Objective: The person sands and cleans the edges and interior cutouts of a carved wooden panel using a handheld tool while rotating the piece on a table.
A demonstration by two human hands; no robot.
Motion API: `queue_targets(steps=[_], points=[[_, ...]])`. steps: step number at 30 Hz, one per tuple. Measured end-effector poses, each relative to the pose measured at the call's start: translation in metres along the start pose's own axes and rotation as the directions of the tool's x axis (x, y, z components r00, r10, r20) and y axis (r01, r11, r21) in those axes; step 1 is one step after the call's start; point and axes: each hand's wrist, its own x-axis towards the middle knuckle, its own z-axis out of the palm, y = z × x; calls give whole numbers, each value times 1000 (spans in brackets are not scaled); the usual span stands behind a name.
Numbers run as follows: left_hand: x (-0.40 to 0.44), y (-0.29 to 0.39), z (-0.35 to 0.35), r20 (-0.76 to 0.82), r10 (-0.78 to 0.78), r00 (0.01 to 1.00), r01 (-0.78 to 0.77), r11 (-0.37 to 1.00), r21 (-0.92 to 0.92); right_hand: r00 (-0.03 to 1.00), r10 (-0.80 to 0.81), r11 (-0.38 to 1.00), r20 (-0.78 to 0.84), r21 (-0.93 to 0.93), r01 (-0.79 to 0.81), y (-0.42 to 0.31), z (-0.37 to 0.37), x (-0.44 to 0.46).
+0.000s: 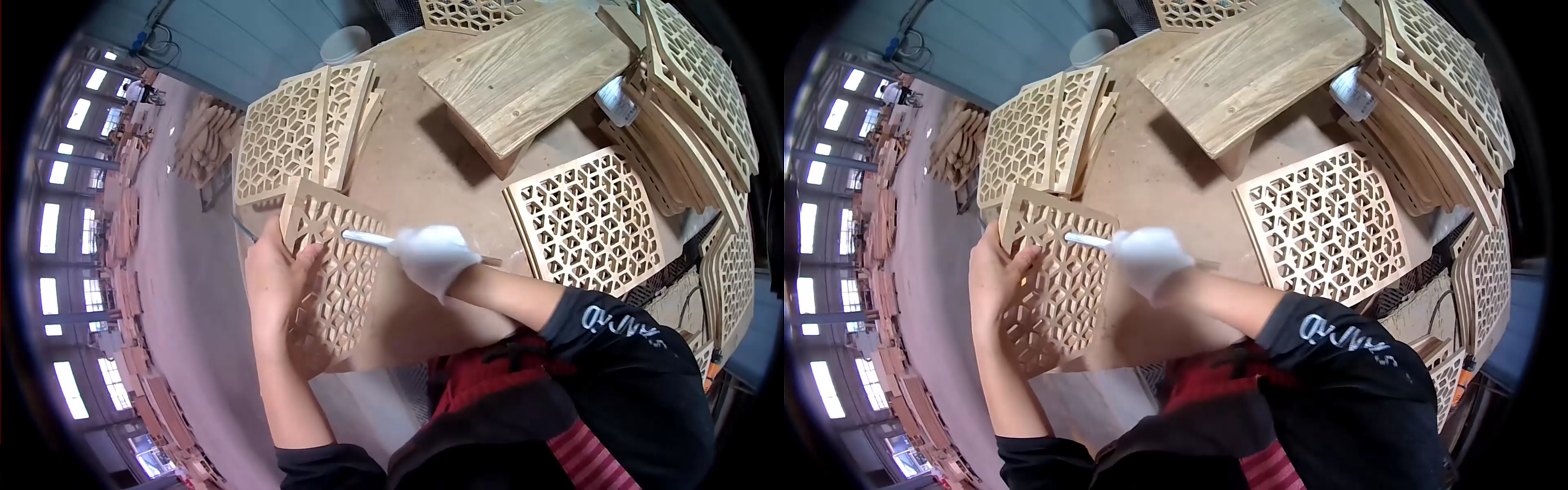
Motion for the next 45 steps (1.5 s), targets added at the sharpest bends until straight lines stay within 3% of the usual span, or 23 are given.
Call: queue_targets(steps=[2,7,8,11,12,13,15,19,21,22,25,26,27,28,31,33,35,37,40,43,45], points=[[-5,14,-4,24,-56,998,56,998,3,991,33,999,-127,-15,-36,-16,0,12],[-7,12,0,8,21,1000,-22,999,37,993,-25,1000,118,-13,27,-42,20,69],[-6,8,0,-1,33,999,-33,999,42,978,-74,996,194,-29,81,-44,-5,62],[-8,14,-3,-14,30,999,-29,995,95,987,-15,999,163,-44,22,-35,-31,23],[-8,12,-3,-37,74,997,-69,990,125,976,124,992,178,-29,-121,-36,-27,24],[-9,10,-1,-50,117,992,-108,981,159,979,77,997,191,-23,-74,-36,-26,27],[-5,8,-3,2,87,996,-87,995,46,975,7,1000,222,5,-9,-42,-32,37],[-5,7,-3,-1,73,997,-73,994,83,963,-90,996,253,33,85,-37,5,66],[-6,6,-1,-33,83,996,-78,989,129,964,11,998,264,52,-26,-41,-43,33],[-8,9,-3,-31,76,997,-71,988,136,972,137,986,190,69,-152,-34,-13,29],[-7,6,1,-17,108,994,-104,985,137,966,43,999,256,-14,-41,-43,-48,31],[-7,8,-1,6,83,997,-83,992,92,993,-102,994,53,30,101,-33,3,47],[-7,11,-1,3,73,997,-73,993,88,983,-43,999,180,-24,48,-41,10,68],[-7,11,-1,-3,58,998,-57,995,87,985,-52,997,165,-40,59,-43,4,67],[-7,4,-1,-20,99,995,-96,989,111,988,46,999,148,15,-49,-37,0,42],[-8,7,-2,-32,104,994,-101,990,103,974,37,996,224,69,-54,-21,-40,-3],[-6,7,-3,-17,35,999,-33,996,81,964,24,998,266,-58,-9,-2,-33,-29],[-5,12,-6,23,-27,999,26,999,39,955,72,996,287,26,-83,-2,-57,-41],[-3,3,-1,-5,33,999,-33,998,62,1000,-26,999,-1,35,26,-20,-78,-25],[-6,9,-3,-3,57,998,-57,994,92,996,-59,998,-69,14,60,-30,-74,-7],[-9,18,-4,10,16,1000,-17,995,103,999,-31,999,-17,34,32,-34,-63,9]])
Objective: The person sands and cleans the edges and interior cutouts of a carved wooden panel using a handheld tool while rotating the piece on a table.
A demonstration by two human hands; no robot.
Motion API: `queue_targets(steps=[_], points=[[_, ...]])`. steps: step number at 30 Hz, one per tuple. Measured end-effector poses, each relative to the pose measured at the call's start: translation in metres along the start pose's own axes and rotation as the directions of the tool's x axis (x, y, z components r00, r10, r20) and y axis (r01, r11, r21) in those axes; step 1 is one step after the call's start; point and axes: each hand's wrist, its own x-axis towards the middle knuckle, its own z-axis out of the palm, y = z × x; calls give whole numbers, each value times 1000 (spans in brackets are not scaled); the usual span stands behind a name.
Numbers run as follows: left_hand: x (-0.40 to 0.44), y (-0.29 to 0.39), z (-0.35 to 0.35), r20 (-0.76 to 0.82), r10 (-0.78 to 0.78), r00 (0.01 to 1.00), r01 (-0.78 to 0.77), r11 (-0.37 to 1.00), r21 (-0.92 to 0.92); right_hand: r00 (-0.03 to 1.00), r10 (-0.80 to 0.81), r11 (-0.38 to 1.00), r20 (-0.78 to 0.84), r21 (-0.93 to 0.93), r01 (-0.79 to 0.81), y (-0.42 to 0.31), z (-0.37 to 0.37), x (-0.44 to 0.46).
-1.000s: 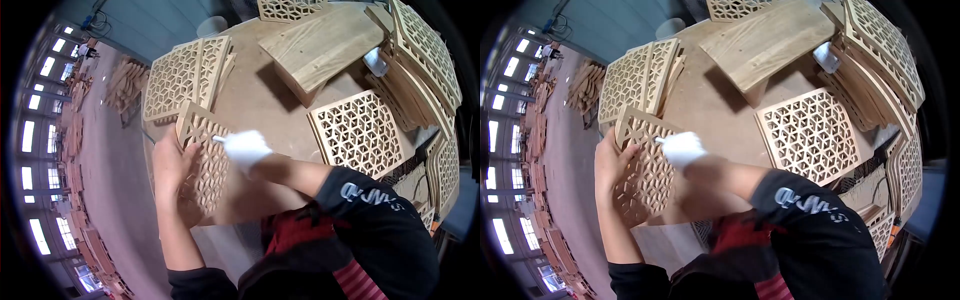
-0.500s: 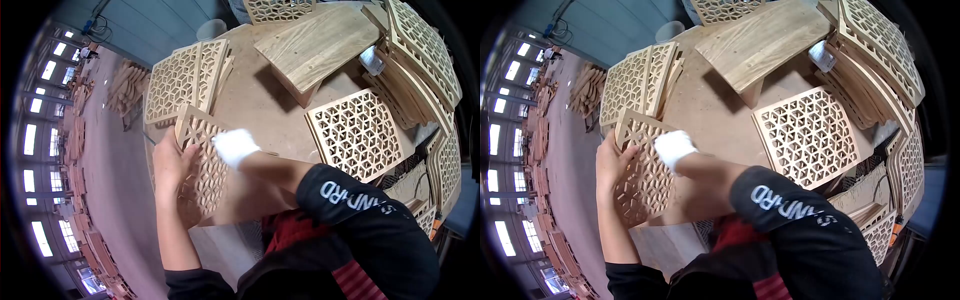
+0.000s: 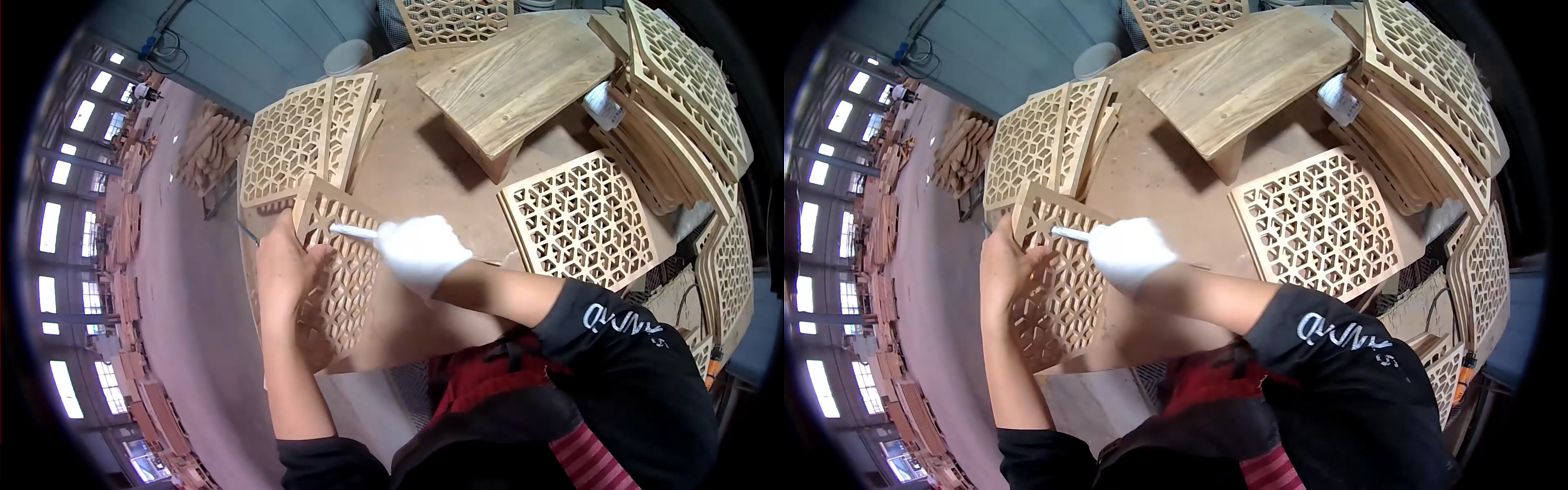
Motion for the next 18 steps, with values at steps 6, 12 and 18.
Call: queue_targets(steps=[6,12,18], points=[[-2,-1,4,-37,26,999,-26,1000,15,980,-148,989,132,15,147,-33,-12,53],[7,-21,2,-37,4,999,-5,999,-36,920,79,995,384,-85,-50,12,-13,-25],[25,-44,-5,95,7,995,23,948,-318,798,285,948,531,-36,-315,68,0,-98]])
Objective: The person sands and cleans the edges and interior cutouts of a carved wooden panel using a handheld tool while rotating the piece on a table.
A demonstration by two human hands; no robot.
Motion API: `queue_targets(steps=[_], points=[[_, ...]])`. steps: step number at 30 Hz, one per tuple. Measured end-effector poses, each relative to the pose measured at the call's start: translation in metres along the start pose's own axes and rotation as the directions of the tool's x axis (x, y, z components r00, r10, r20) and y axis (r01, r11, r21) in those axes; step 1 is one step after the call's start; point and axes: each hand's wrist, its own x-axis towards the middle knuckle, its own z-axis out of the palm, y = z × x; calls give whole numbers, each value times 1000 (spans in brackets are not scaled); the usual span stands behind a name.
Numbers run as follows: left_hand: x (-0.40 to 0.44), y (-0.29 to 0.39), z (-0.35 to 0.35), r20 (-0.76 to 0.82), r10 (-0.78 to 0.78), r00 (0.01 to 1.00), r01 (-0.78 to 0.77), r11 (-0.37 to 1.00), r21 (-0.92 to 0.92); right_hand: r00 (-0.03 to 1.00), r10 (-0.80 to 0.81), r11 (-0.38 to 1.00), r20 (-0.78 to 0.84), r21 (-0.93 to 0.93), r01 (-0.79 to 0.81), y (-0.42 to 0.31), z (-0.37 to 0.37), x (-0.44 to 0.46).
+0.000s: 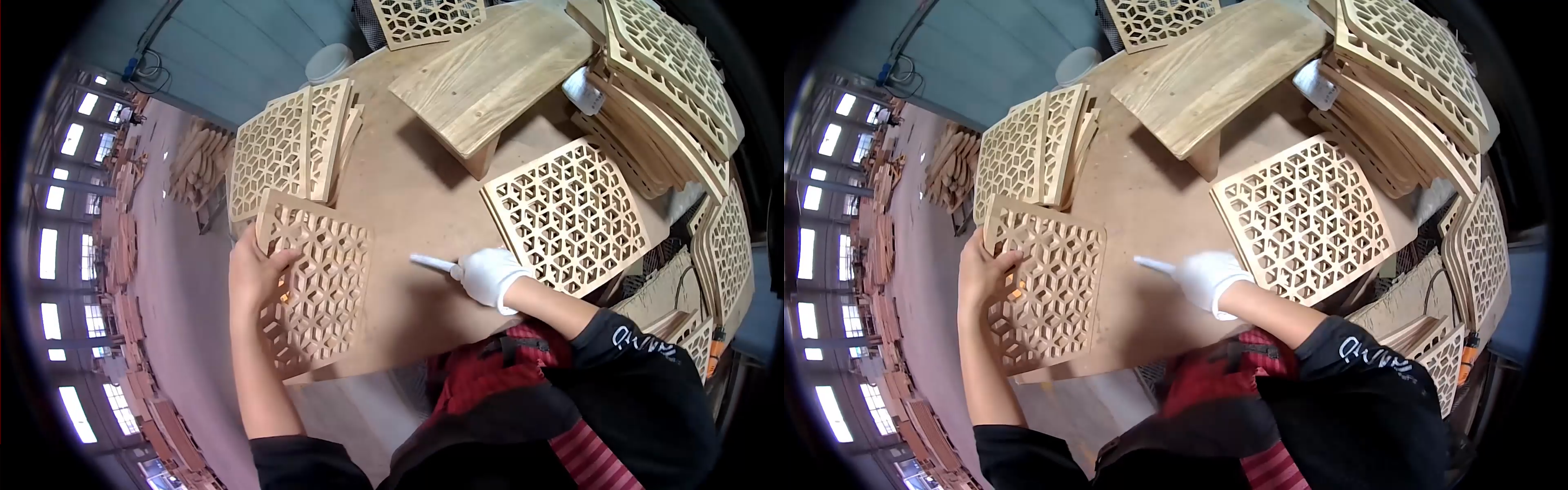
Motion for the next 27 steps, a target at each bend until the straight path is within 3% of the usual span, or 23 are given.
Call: queue_targets(steps=[2,5,8,10,11,13,14,16,17,18,21,22,24,26,27], points=[[0,3,-2,49,-27,998,30,998,-61,999,-13,1000,-40,12,13,10,5,-2],[-11,14,-9,59,-32,998,36,997,-67,946,-62,981,-318,154,116,29,31,-6],[-27,8,-20,-30,121,992,-125,974,-190,941,119,879,-317,474,49,30,26,-23],[-46,28,-22,-81,111,991,-128,957,-260,916,230,693,-328,716,82,41,42,-18],[-55,33,-24,-105,128,986,-150,957,-248,911,314,436,-269,893,114,41,51,-14],[-68,34,-22,-128,163,978,-196,925,-325,860,343,337,-378,904,263,42,55,-15],[-73,33,-19,-129,178,976,-216,885,-412,879,426,29,-214,974,223,29,42,-25],[-78,36,-16,-94,239,967,-254,846,-468,841,467,-74,-273,936,345,22,44,-32],[-81,37,-15,-80,251,965,-257,832,-492,830,467,-51,-304,928,369,17,40,-36],[-84,37,-16,-69,261,963,-258,817,-515,833,479,-144,-278,911,387,10,39,-44],[-88,43,-24,-4,253,967,-223,844,-487,841,481,-251,-249,880,404,-4,48,-55],[-90,47,-26,12,262,965,-225,851,-475,805,514,-189,-297,876,444,-9,54,-58],[-91,50,-34,55,264,963,-214,874,-437,823,536,-298,-187,871,391,-15,57,-66],[-91,58,-32,99,342,935,-280,878,-388,755,611,-94,-236,926,365,-29,63,-83],[-89,59,-28,121,391,913,-337,886,-319,790,572,-110,-222,933,342,-27,72,-83]])
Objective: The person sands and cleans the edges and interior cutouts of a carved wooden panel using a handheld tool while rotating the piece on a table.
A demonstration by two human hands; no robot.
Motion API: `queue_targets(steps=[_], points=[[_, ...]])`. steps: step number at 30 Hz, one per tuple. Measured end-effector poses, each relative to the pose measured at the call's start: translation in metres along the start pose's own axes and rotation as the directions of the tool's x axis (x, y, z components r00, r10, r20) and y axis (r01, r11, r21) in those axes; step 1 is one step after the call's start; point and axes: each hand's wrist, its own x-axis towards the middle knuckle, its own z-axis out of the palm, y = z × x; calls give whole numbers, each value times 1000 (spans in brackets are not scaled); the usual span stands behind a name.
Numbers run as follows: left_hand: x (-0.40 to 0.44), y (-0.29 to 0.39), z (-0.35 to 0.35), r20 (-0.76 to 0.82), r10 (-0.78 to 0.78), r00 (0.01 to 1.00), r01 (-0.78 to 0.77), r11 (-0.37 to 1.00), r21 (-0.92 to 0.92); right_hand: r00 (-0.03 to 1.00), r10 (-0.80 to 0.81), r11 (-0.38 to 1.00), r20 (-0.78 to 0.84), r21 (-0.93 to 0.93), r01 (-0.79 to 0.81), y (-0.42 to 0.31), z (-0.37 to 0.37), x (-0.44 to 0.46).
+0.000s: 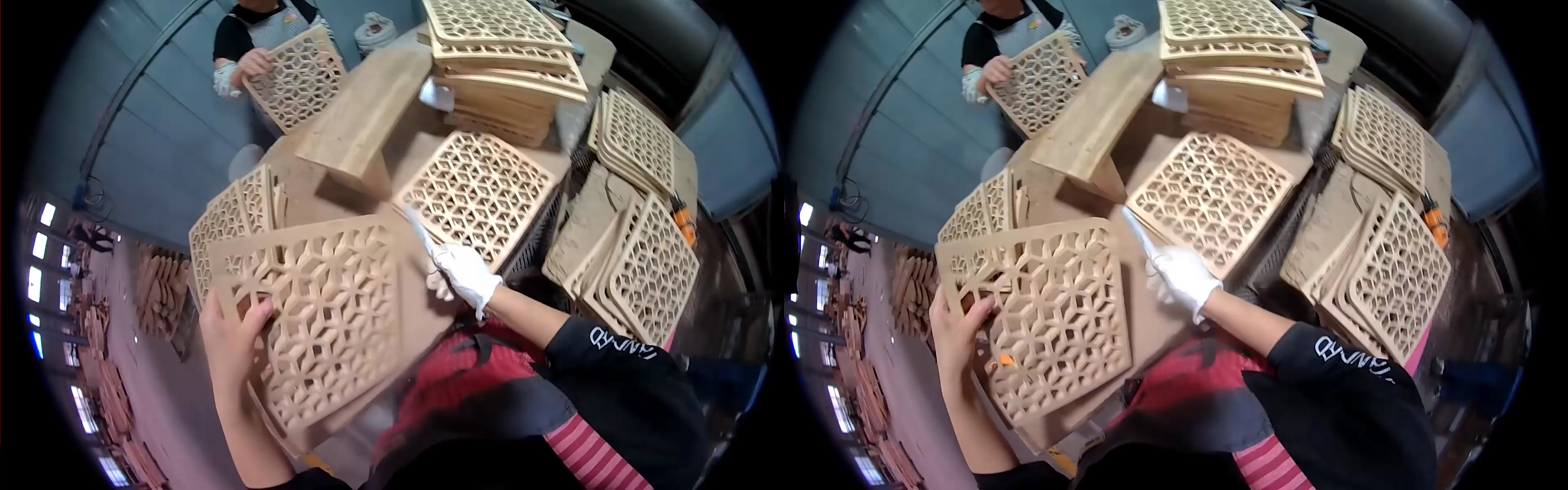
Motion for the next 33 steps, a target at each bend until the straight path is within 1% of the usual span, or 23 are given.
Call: queue_targets(steps=[1,2,3,4,5,7,8,11,12,16,19,20,21,23,24,25,26,27,29,30,31,32,33], points=[[4,-10,5,51,19,999,-17,1000,-23,1000,-11,951,-1,-309,10,5,-7,-8],[5,-7,15,105,10,994,-15,999,51,981,-177,757,76,-626,185,20,-15,-6],[5,-6,26,157,0,988,-20,992,126,933,-295,435,208,-840,325,25,-16,-9],[14,-34,35,158,181,971,-219,936,275,973,-199,398,117,-898,189,29,-15,-16],[11,-26,49,209,87,974,-132,968,215,990,-127,379,65,-919,109,29,-13,-24],[13,-11,67,259,43,965,-160,877,452,999,-26,374,45,-926,52,38,-11,-32],[13,-7,75,282,67,957,-211,826,522,998,-17,361,55,-931,58,59,-14,-22],[22,-12,96,334,3,943,-171,864,473,998,2,365,65,-929,60,80,-13,-10],[23,-1,102,324,-105,940,-131,765,630,998,45,376,36,-927,17,76,-10,-10],[35,-29,102,404,17,914,-187,904,384,999,47,389,-21,-920,-38,91,-7,5],[31,-5,101,502,-24,864,-167,928,332,999,33,427,41,-904,22,83,-2,5],[41,-17,98,561,-16,828,-185,936,300,998,42,449,42,-893,19,82,0,9],[46,-23,98,581,63,811,-279,916,289,998,50,471,44,-882,15,81,1,14],[50,-25,107,547,39,836,-166,968,186,995,97,543,32,-839,-26,73,5,19],[57,-32,109,543,67,837,-223,948,226,978,209,653,14,-747,-129,48,5,6],[65,-44,107,533,93,841,-273,923,270,960,279,743,-10,-630,-223,56,7,13],[72,-59,102,536,148,831,-311,923,226,947,321,757,21,-607,-244,60,3,17],[72,-60,101,549,139,824,-288,938,194,931,361,768,59,-586,-260,64,1,23],[65,-54,104,563,113,819,-225,965,134,959,277,696,59,-701,-158,90,0,44],[54,-31,112,552,28,833,-178,959,219,963,269,696,1,-692,-194,69,-1,25],[42,-8,120,537,-56,841,-130,944,302,963,269,682,7,-708,-185,66,-1,27],[44,-21,119,548,60,834,-261,918,297,964,265,666,14,-726,-172,63,0,31],[46,-29,117,540,78,838,-289,903,317,966,257,647,22,-747,-155,60,0,36]])
